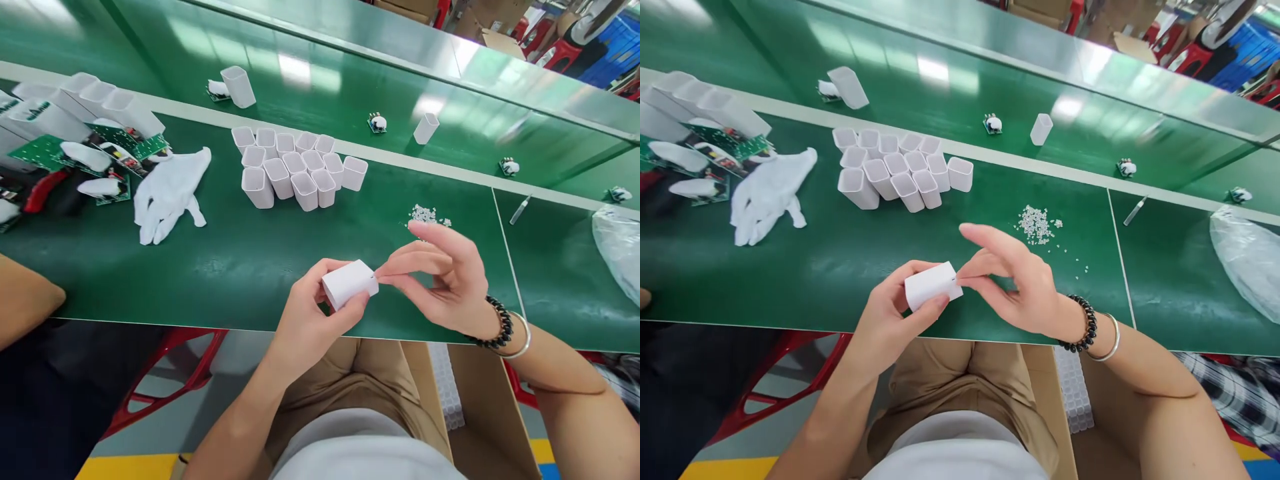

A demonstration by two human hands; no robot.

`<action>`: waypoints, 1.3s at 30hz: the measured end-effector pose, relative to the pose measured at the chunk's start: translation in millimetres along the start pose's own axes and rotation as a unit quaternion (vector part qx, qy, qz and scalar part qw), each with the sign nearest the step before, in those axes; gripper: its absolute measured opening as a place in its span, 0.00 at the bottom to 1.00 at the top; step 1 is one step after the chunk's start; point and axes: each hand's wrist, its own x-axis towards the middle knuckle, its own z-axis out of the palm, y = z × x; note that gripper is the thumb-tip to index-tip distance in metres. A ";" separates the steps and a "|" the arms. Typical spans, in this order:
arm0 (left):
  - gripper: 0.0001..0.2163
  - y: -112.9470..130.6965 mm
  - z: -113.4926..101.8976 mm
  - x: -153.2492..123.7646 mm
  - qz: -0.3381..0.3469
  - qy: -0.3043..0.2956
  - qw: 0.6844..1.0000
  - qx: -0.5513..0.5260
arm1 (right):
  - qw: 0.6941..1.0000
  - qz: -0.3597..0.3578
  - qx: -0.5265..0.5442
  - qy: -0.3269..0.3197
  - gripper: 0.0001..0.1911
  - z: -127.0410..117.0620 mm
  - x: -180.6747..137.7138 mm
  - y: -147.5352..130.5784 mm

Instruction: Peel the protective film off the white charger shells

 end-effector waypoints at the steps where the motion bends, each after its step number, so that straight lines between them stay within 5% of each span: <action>1: 0.11 1.9 0.1 -1.1 0.012 0.003 1.000 0.008 | 1.000 -0.003 -0.010 -0.008 0.37 -1.5 0.8 -2.5; 13: 0.11 4.7 0.1 -6.7 0.131 0.011 0.988 0.084 | 0.992 -0.003 -0.090 -0.089 0.21 -14.6 7.3 -15.4; 21: 0.18 13.6 -8.2 -7.1 0.292 0.015 0.930 0.224 | 0.978 0.145 -0.018 -0.147 0.03 -27.9 20.7 -23.4; 25: 0.20 16.3 -11.8 -3.6 0.360 0.015 0.894 0.266 | 0.948 0.231 0.068 -0.208 0.05 -35.4 24.7 -18.1; 39: 0.16 13.4 -7.5 3.1 0.290 -0.039 0.922 0.254 | 0.897 0.270 0.154 -0.315 0.08 -45.0 28.7 1.2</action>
